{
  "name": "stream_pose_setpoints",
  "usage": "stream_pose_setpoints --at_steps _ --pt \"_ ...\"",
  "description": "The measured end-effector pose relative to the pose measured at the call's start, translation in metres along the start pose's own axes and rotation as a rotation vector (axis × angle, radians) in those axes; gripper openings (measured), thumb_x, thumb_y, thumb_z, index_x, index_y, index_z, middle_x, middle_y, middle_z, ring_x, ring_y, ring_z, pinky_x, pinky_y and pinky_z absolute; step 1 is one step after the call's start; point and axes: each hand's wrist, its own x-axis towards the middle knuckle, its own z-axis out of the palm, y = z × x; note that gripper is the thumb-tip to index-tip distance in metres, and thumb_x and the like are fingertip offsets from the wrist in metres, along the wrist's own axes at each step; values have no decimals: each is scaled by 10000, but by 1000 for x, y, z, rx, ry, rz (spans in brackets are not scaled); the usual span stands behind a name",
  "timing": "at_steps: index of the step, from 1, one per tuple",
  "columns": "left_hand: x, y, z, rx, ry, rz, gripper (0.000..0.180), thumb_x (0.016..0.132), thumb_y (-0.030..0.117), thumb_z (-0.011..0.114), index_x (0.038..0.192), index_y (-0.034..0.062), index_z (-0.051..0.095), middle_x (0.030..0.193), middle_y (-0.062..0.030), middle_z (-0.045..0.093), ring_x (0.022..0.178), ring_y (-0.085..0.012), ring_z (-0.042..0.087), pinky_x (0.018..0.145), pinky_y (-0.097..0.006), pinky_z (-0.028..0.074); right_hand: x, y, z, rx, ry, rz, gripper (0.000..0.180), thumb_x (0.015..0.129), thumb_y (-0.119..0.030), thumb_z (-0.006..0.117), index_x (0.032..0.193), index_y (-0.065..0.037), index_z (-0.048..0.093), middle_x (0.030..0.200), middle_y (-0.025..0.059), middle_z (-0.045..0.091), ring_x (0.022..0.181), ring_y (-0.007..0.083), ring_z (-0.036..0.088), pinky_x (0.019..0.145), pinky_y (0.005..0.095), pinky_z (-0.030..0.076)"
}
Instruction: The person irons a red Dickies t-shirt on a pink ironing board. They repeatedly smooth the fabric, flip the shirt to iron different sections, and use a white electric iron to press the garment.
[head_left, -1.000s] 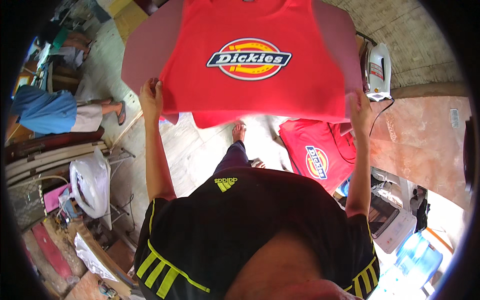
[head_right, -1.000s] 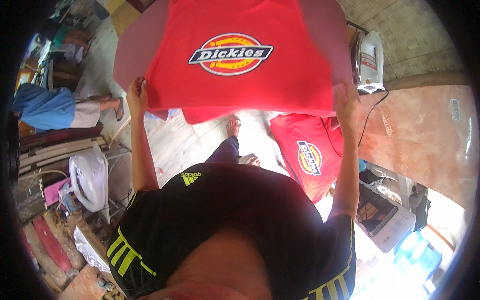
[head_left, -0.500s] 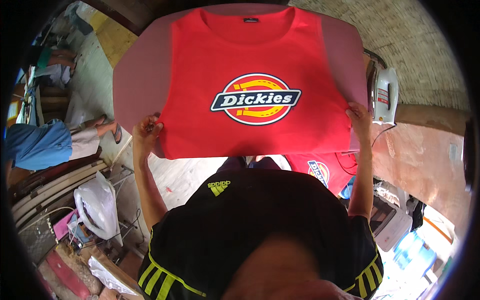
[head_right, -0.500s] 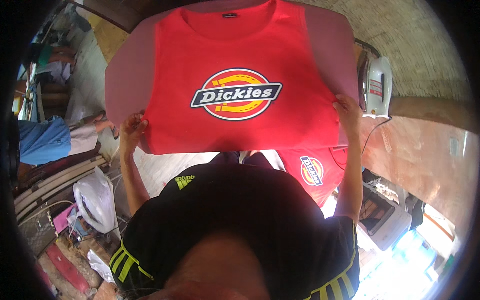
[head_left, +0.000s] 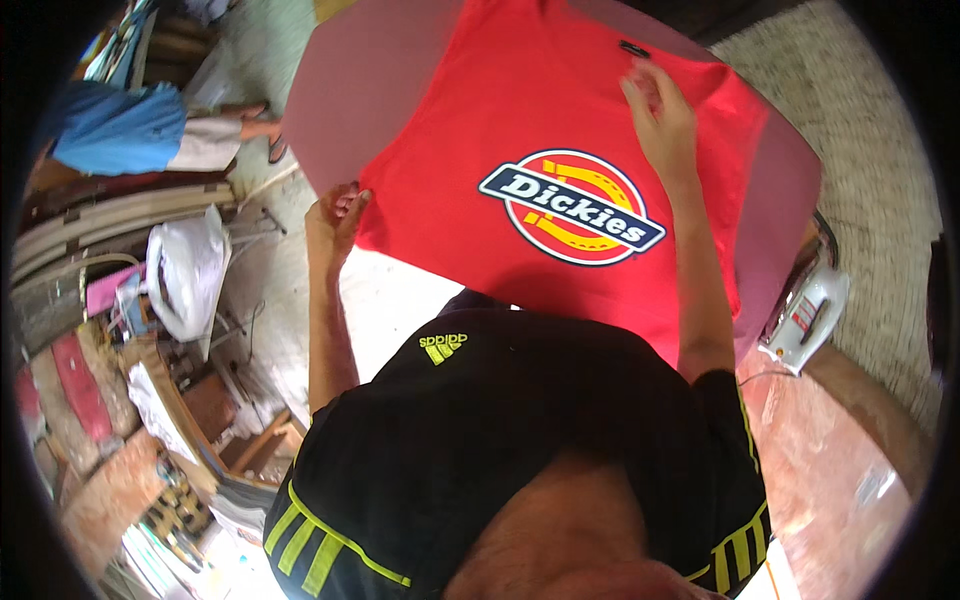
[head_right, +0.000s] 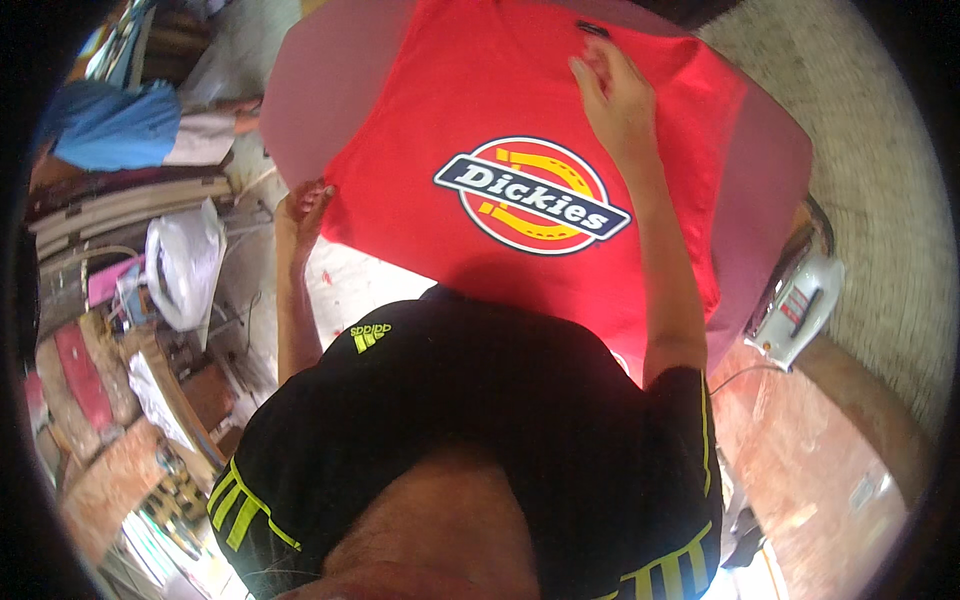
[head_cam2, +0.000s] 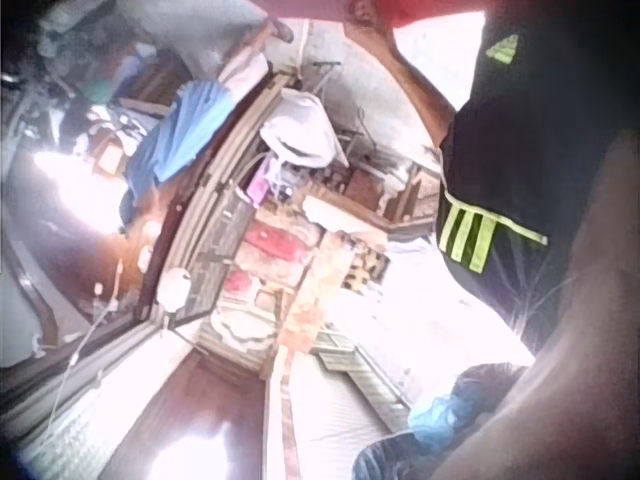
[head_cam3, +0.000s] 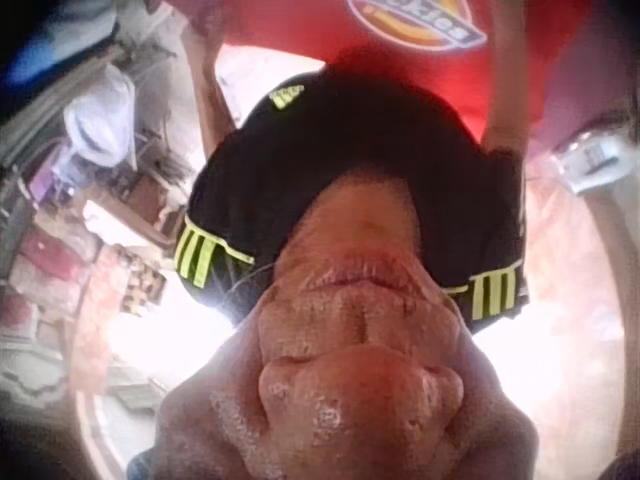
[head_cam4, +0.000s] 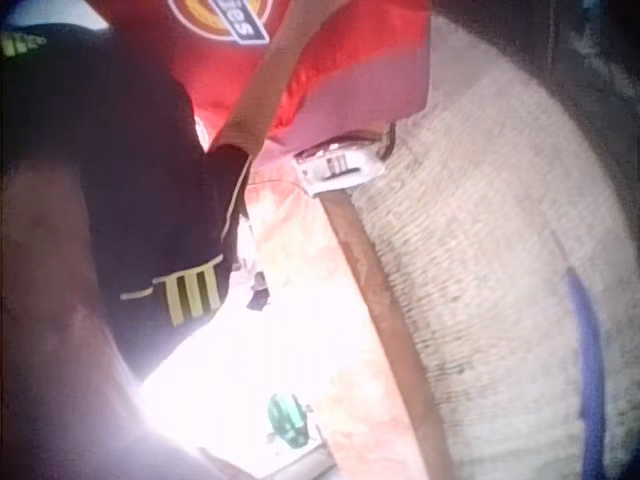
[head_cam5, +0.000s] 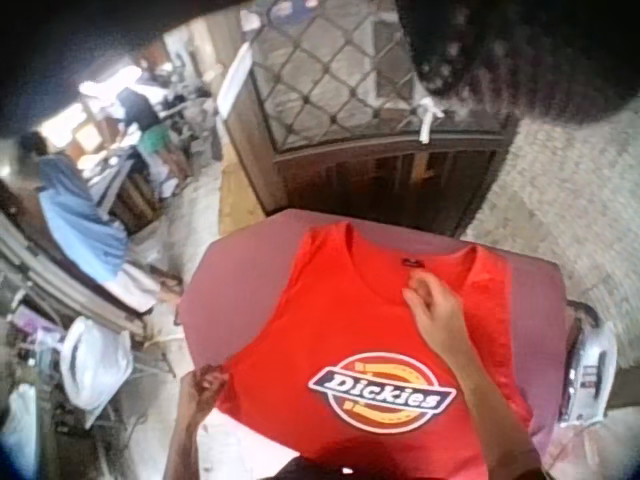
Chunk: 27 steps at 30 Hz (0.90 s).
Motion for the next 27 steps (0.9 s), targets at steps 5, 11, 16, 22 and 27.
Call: stream_pose_setpoints --at_steps 5,11,16,22,27 --pt "-24 7 5 -106 102 0 208 864 128 757 979 -24 675 866 -73 657 750 -119 561 688 -257 479 89 -7 115 -93 -4 -162 354 914 -191 647 1226 -41 575 1053 219 665 1001 337 658 838 411 524" --pt "-26 9 6 -17 141 108 130 828 25 742 871 -30 632 843 -73 634 680 -125 516 645 -258 462 133 16 137 -62 17 -240 451 867 -37 620 1303 -110 532 1123 191 652 1035 331 639 884 398 501" --pt "-16 20 5 61 119 98 153 824 87 754 860 -16 647 818 -92 643 632 -185 574 626 -290 480 147 -11 126 -123 -172 109 464 865 -63 667 1306 -72 522 951 106 641 880 199 616 769 335 497" --pt "4 41 11 315 122 162 267 855 263 746 896 11 669 797 -124 644 637 -232 601 614 -343 474 157 -28 117 -458 -176 -42 375 871 -283 676 1146 -32 640 966 179 616 859 327 612 781 395 505" --pt "13 31 13 242 114 251 207 835 243 742 880 65 647 753 -72 621 738 -275 597 668 -413 394 163 -26 147 -419 -338 -477 290 904 -245 636 1153 -99 669 1082 119 631 1021 292 589 895 389 472"
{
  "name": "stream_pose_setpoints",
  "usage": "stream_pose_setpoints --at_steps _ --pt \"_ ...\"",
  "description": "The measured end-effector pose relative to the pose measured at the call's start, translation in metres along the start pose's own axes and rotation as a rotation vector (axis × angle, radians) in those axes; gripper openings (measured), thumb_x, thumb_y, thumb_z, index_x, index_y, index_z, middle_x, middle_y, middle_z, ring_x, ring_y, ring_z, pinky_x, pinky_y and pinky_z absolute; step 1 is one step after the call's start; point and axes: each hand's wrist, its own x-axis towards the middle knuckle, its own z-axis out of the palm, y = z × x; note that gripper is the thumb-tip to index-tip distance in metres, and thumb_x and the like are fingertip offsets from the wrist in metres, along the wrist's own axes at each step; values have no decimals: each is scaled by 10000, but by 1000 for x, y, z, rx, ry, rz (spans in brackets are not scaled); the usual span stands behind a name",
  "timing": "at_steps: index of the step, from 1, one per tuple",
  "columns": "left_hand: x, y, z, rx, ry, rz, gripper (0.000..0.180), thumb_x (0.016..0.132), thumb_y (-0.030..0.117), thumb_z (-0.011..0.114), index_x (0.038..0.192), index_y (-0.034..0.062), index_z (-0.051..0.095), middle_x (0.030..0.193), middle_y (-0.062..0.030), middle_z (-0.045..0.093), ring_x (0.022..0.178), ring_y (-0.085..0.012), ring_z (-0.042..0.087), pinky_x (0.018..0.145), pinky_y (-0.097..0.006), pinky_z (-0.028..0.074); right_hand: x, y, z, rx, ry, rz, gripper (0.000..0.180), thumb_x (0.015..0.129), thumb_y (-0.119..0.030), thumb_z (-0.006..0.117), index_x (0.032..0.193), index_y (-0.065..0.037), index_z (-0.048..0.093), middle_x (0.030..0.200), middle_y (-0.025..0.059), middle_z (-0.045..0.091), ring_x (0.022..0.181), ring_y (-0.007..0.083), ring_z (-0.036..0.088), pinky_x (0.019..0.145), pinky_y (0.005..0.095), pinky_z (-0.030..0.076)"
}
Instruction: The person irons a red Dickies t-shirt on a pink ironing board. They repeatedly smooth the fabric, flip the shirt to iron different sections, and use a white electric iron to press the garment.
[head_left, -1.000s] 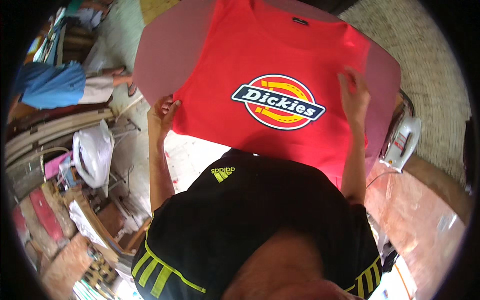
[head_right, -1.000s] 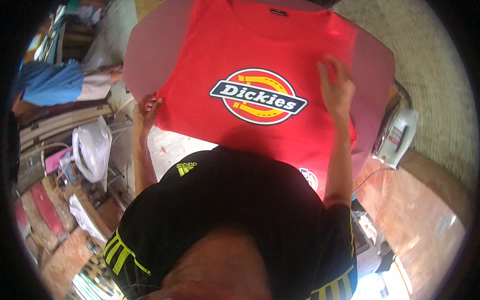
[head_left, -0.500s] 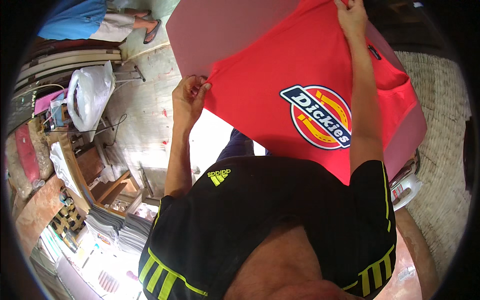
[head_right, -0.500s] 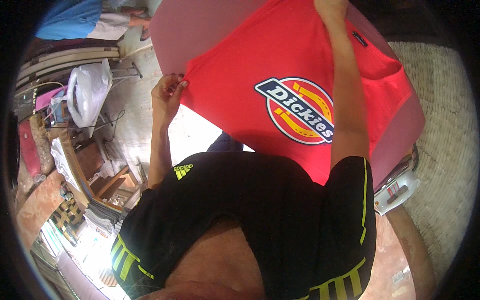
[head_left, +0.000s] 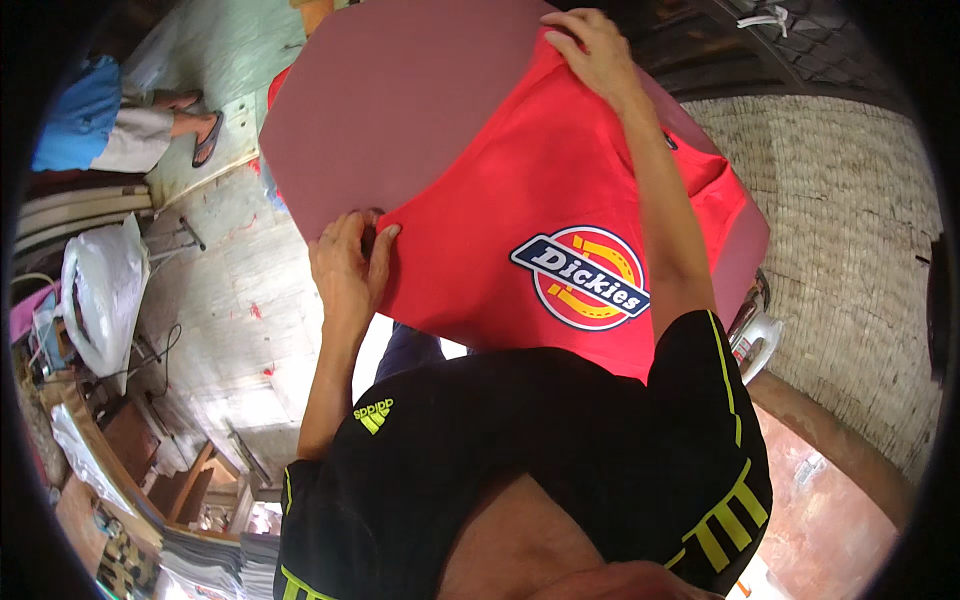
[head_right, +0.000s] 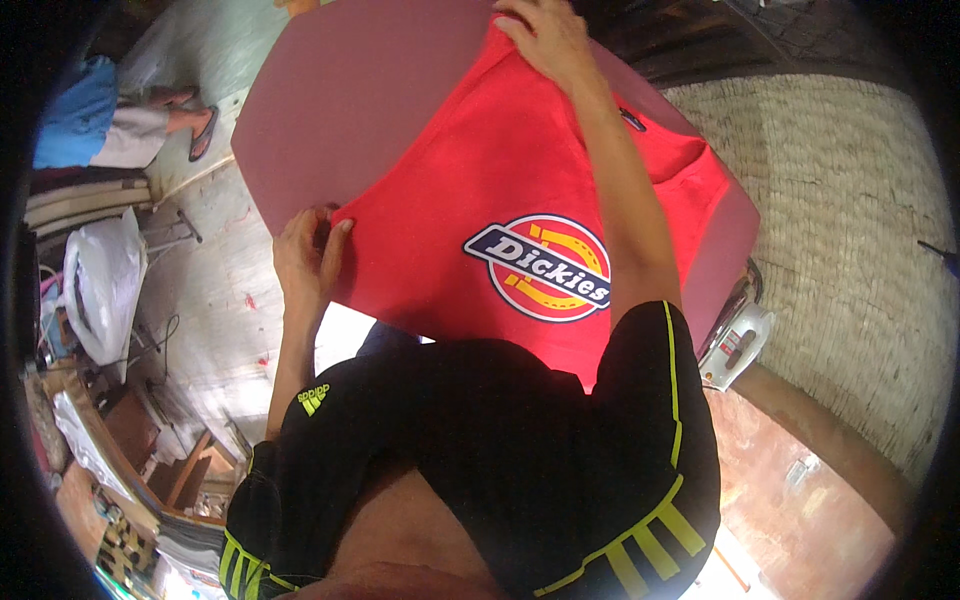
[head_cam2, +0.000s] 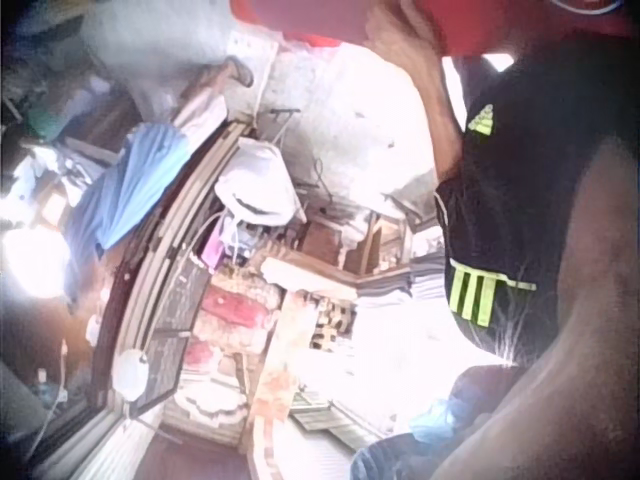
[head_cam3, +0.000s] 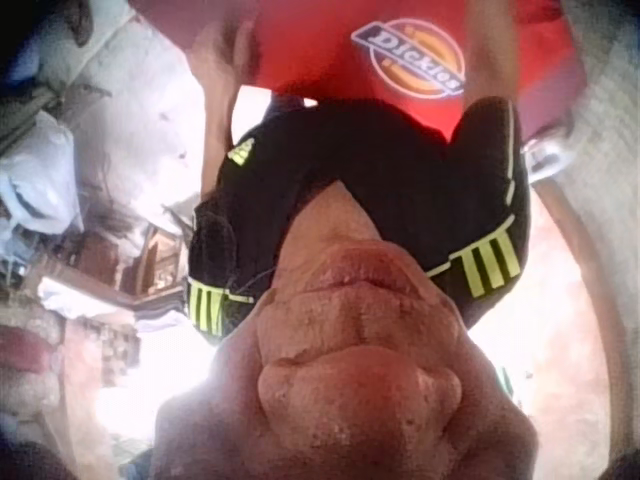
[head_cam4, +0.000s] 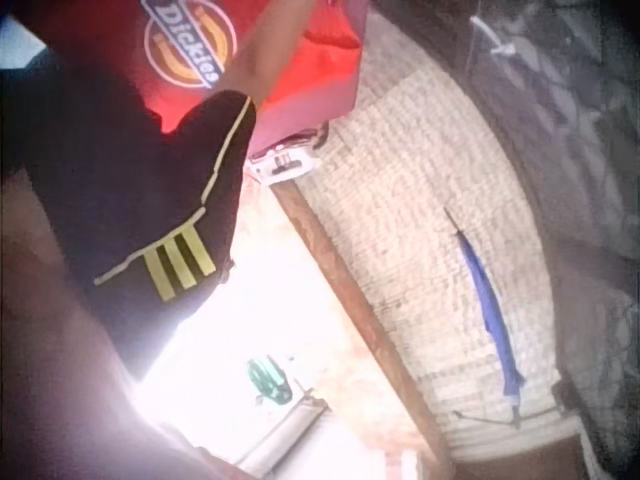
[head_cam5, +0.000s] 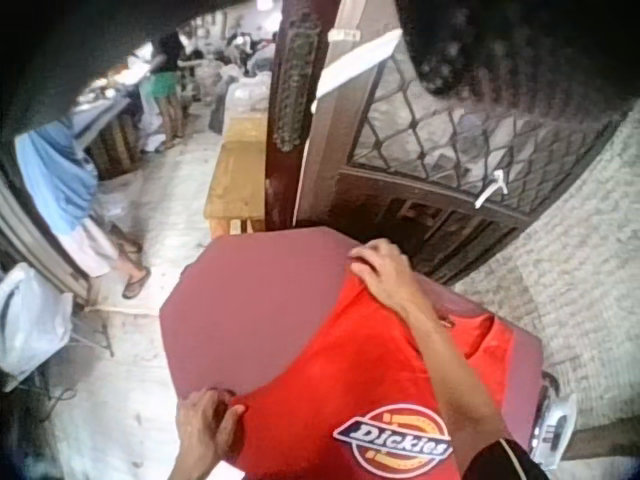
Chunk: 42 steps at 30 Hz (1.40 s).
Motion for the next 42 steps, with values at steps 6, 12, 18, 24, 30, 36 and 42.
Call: stream_pose_setpoints --at_steps 6,12,18,24,30,36,42 --pt "30 12 -15 73 -137 162 275 823 256 743 1000 72 641 977 -80 631 904 -292 600 830 -416 433 3 21 27 211 21 145 213 909 -264 664 1048 -110 712 931 44 657 877 210 636 793 305 492" --pt "131 81 59 -74 -118 708 301 861 194 684 1097 16 629 1099 -137 609 1024 -327 570 871 -428 444 -7 23 -4 138 81 201 312 894 -278 676 1131 -76 665 1058 157 659 995 318 631 870 405 510" --pt "190 116 156 -20 -126 775 353 886 117 607 1207 -25 569 1252 -202 535 1165 -364 510 1000 -446 415 -38 29 10 121 185 294 215 862 -214 639 1009 -71 704 997 183 640 966 387 604 874 452 503" --pt "193 133 175 199 -7 842 476 914 192 566 1336 -12 484 1410 -189 455 1297 -366 433 1096 -453 334 -36 31 5 258 392 410 184 870 -136 609 1008 -44 690 993 188 657 936 378 633 860 441 512" --pt "198 121 171 110 -97 910 514 827 88 607 1324 -7 519 1429 -165 464 1304 -367 427 1084 -491 334 -95 6 -34 259 430 302 177 909 -128 625 1040 -13 659 943 156 651 859 318 645 759 375 522" --pt "238 118 149 300 259 823 308 827 80 652 1134 88 630 1069 -142 615 965 -352 553 818 -430 445 -87 -20 -18 -84 235 455 238 898 -272 664 957 -41 653 985 113 612 946 312 575 834 433 446" --pt "278 89 139 73 -2 797 149 892 195 676 892 49 652 893 -147 639 916 -356 583 804 -447 456 -89 -18 -5 -108 223 427 216 889 -267 656 913 -54 639 974 98 597 943 308 557 831 443 427"
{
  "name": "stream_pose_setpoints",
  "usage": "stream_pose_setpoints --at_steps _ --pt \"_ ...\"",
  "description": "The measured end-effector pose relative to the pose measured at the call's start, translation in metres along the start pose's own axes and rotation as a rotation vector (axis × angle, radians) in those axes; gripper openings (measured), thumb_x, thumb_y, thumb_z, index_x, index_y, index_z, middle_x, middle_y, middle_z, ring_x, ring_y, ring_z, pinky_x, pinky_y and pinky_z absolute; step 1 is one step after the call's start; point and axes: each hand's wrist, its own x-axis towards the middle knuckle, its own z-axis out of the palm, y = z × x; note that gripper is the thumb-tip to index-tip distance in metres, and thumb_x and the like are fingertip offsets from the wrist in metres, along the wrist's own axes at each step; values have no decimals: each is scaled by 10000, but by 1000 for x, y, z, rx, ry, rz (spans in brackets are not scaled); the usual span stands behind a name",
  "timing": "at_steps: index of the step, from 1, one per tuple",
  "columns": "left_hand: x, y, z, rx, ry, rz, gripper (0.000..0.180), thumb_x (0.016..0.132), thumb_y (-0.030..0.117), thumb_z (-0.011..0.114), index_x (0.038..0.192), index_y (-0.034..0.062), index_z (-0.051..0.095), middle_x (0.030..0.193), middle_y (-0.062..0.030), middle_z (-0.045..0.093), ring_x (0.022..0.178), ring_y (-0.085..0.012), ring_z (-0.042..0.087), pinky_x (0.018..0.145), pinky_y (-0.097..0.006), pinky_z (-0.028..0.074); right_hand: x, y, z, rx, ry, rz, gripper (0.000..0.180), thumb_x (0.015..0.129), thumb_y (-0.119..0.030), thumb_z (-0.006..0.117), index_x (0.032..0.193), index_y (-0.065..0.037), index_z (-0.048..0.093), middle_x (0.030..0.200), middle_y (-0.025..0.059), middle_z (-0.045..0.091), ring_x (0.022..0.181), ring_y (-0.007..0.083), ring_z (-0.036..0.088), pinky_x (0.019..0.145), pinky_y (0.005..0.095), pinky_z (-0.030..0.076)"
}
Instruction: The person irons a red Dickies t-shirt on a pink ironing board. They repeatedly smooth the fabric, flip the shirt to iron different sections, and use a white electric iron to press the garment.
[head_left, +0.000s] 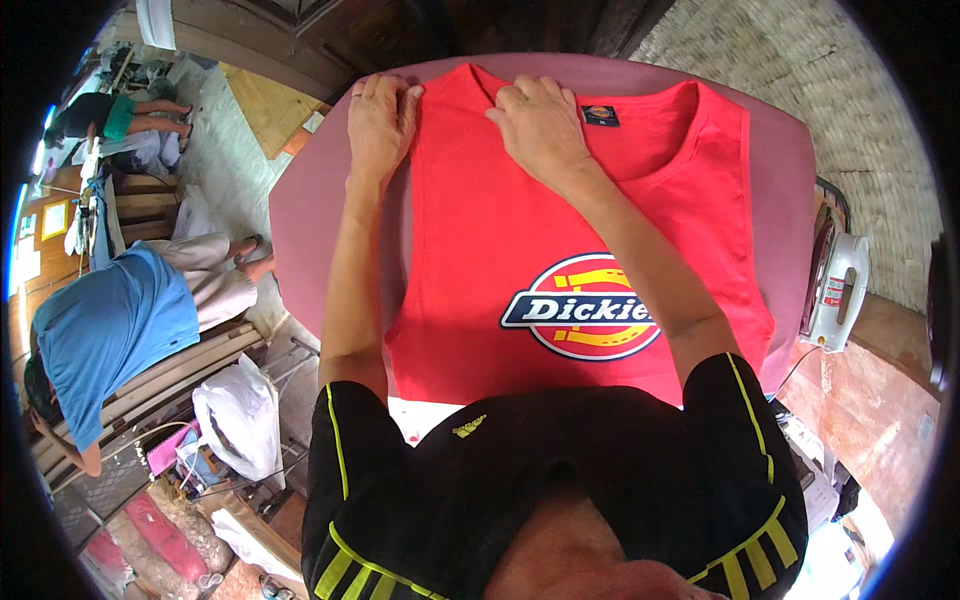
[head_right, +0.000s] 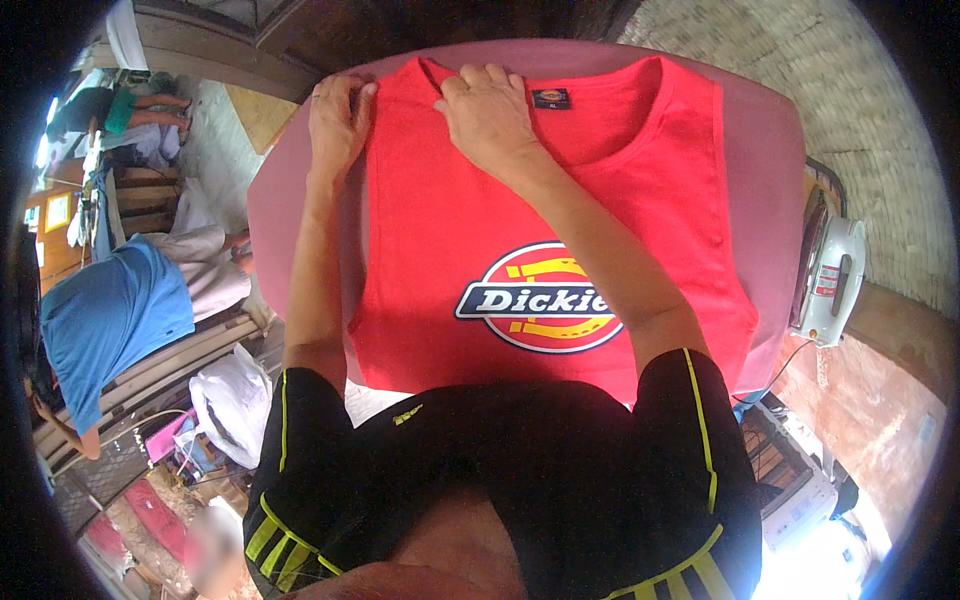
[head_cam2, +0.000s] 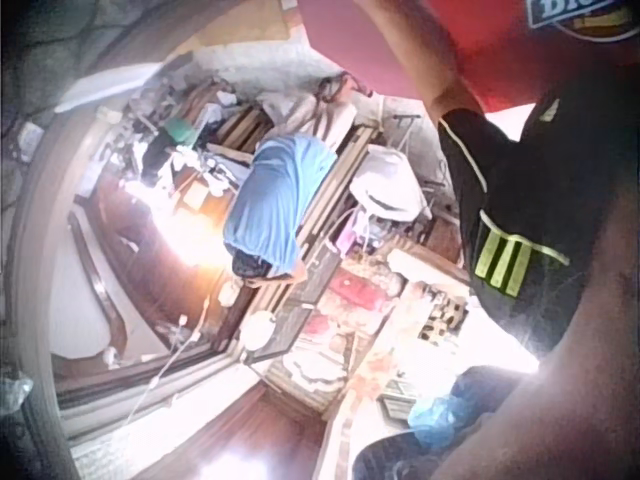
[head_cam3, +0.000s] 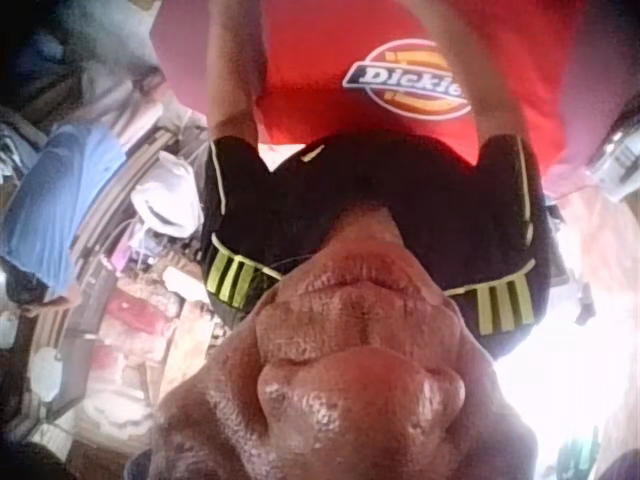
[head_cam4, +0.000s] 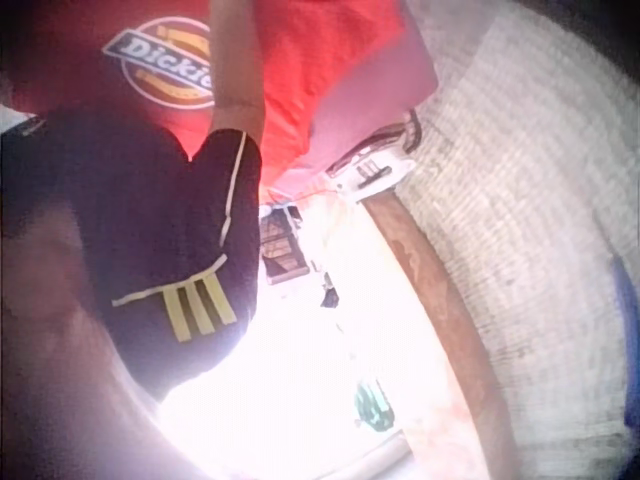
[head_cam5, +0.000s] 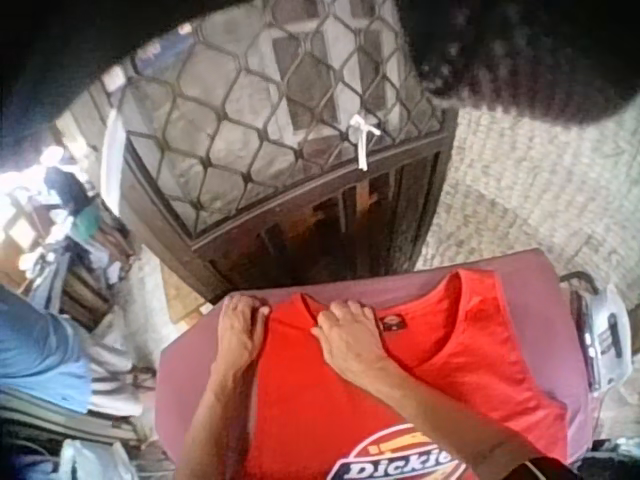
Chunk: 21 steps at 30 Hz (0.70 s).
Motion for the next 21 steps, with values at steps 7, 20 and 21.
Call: stream_pose_setpoints --at_steps 7,20,21 --pt "3 64 4 152 125 33 134 881 160 669 964 65 626 1052 -112 599 982 -352 546 830 -499 416 5 10 0 -8 24 30 170 888 -220 643 900 -51 641 934 115 598 913 318 562 815 455 434" --pt "-26 90 22 271 -261 99 679 979 473 467 1459 2 372 1549 -163 328 1439 -371 277 1146 -524 226 -75 139 -146 -115 385 88 201 850 -86 691 1042 -35 659 927 148 658 846 360 646 744 427 545" --pt "-26 89 23 267 -256 112 675 979 469 469 1458 3 374 1548 -169 329 1436 -373 282 1144 -528 230 -74 140 -146 -221 338 42 212 863 -87 676 1068 -36 653 981 154 651 897 354 640 789 427 536"
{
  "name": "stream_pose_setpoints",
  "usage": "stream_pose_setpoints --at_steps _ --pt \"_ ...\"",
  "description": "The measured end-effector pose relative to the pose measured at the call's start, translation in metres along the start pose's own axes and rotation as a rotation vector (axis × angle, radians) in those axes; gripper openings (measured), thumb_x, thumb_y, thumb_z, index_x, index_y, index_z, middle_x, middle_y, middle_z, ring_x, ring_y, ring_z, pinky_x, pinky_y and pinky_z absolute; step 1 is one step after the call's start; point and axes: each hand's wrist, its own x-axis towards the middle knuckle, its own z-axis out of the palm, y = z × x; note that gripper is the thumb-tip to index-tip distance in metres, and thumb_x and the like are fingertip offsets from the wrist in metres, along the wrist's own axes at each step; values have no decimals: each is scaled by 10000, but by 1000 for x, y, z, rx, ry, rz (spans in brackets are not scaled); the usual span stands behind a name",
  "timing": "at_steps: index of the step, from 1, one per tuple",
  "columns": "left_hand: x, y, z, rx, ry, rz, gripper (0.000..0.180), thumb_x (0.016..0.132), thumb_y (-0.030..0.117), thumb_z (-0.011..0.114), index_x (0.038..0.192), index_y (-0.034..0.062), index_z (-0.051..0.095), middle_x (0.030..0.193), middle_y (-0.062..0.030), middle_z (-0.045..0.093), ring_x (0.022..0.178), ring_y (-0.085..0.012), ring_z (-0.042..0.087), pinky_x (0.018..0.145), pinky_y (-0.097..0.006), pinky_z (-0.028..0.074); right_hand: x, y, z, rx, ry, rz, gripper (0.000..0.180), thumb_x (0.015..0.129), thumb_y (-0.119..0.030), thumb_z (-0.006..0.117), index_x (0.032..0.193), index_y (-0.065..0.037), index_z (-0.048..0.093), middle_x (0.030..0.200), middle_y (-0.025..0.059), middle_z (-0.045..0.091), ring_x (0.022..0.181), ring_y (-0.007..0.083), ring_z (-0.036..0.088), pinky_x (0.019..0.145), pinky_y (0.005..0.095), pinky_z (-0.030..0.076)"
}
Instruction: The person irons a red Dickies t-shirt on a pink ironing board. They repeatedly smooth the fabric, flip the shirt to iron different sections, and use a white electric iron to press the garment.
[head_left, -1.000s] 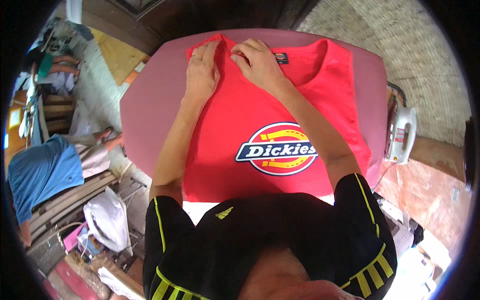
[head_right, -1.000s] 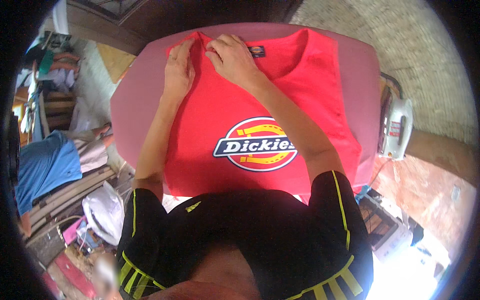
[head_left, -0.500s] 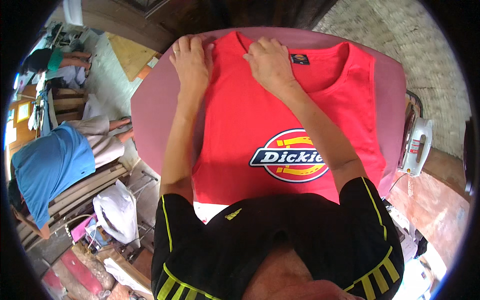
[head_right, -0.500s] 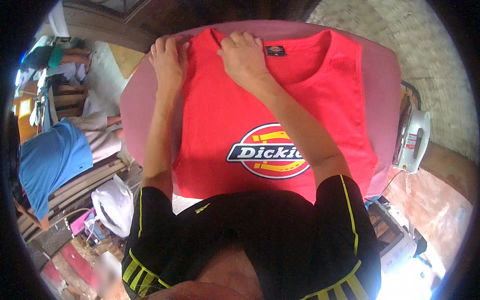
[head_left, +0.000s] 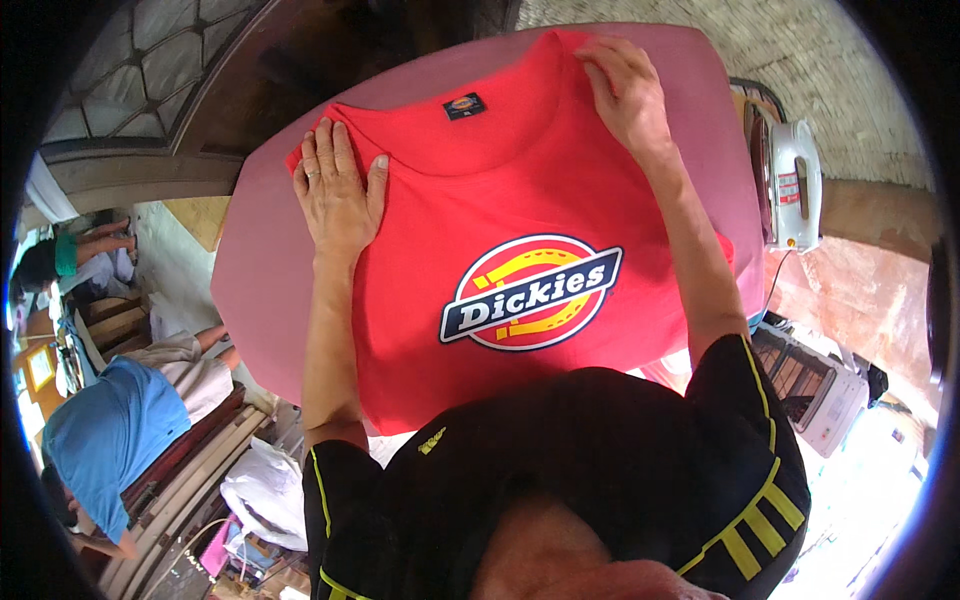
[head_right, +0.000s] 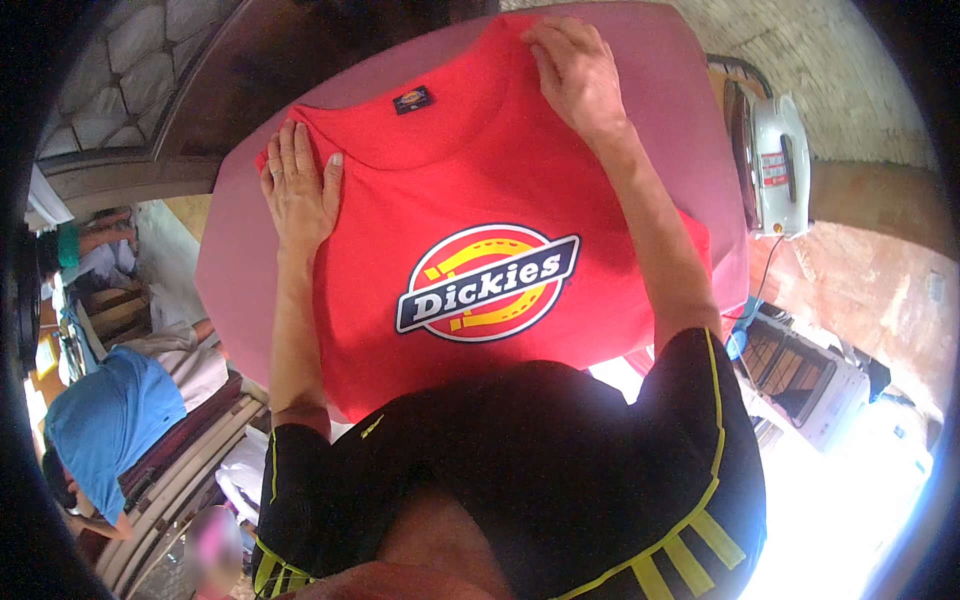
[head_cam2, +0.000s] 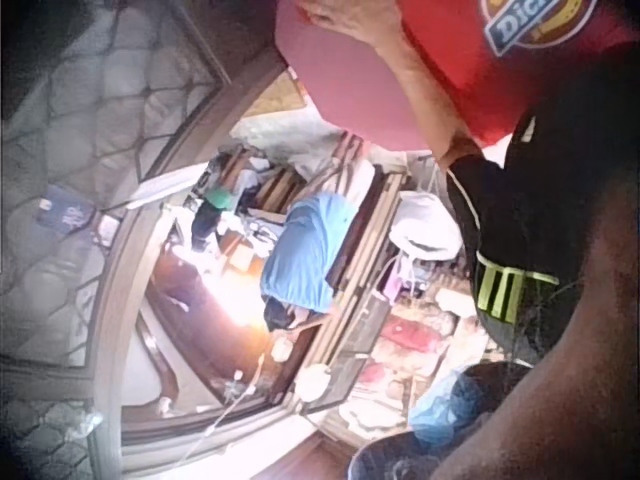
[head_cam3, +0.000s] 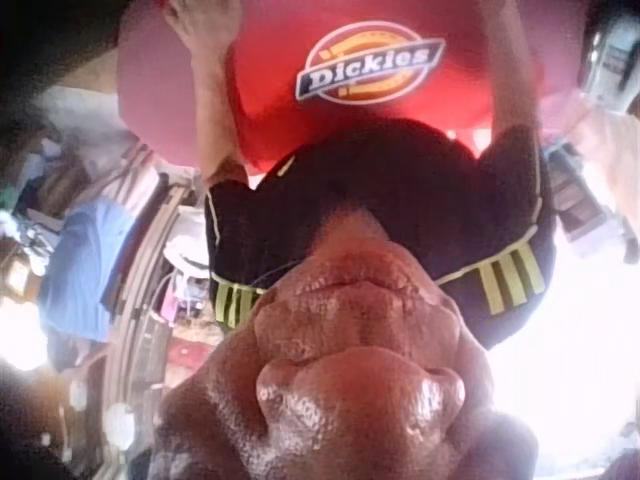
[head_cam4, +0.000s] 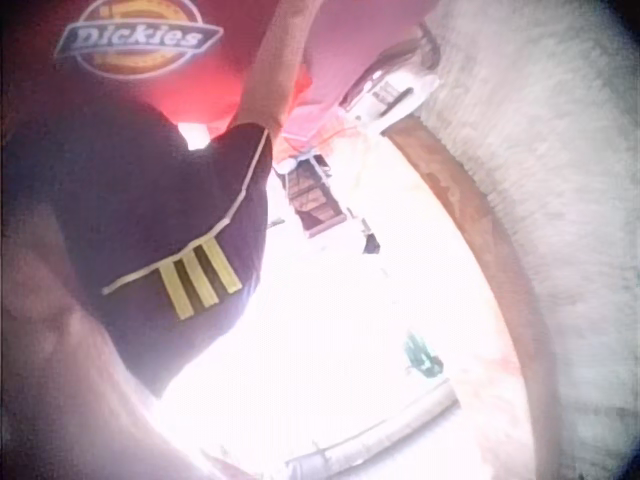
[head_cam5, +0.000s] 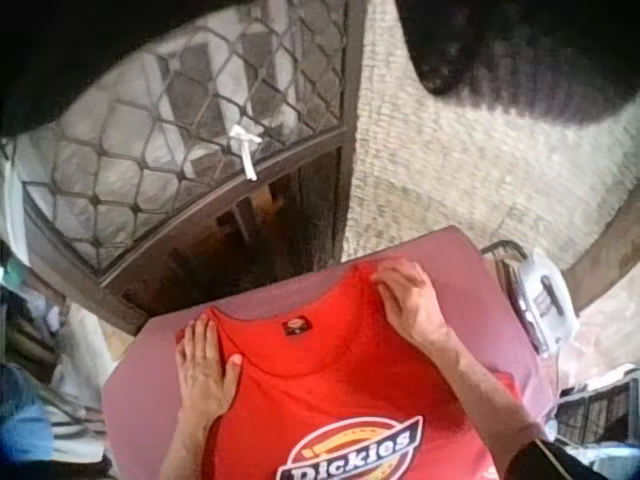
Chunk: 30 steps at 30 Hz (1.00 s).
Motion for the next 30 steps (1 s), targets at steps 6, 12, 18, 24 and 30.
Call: stream_pose_setpoints --at_steps 6,12,18,24,30 --pt "11 46 -6 -128 187 134 563 952 330 566 1395 2 453 1485 -194 401 1400 -374 339 1127 -528 267 -8 11 15 -106 -223 53 357 918 -163 510 1252 -88 609 1355 112 545 1261 338 486 1014 461 417" --pt "55 212 23 -665 72 341 409 954 191 554 1292 -34 510 1387 -214 490 1314 -369 455 1111 -479 340 -4 58 26 178 -257 -143 379 905 -153 498 1258 -74 612 1328 118 587 1249 355 512 1029 452 435" --pt "78 240 52 -162 110 269 599 972 400 465 1412 -6 431 1514 -194 380 1414 -333 339 1154 -514 245 3 86 35 98 -202 -118 404 894 -166 519 1270 -35 582 1285 206 599 1187 356 565 985 439 473" --pt "86 250 48 -94 -111 251 698 970 554 400 1514 122 342 1601 -166 230 1490 -326 174 1197 -502 127 -43 73 -33 328 -84 224 419 977 -233 480 1334 -17 513 1332 228 556 1229 375 538 1007 429 459" --pt "82 248 42 -81 -36 246 656 956 517 475 1497 159 378 1578 -163 288 1461 -341 253 1171 -530 200 -172 24 -174 -97 -105 268 236 879 -154 675 1087 -45 658 918 150 634 812 357 637 727 423 542"
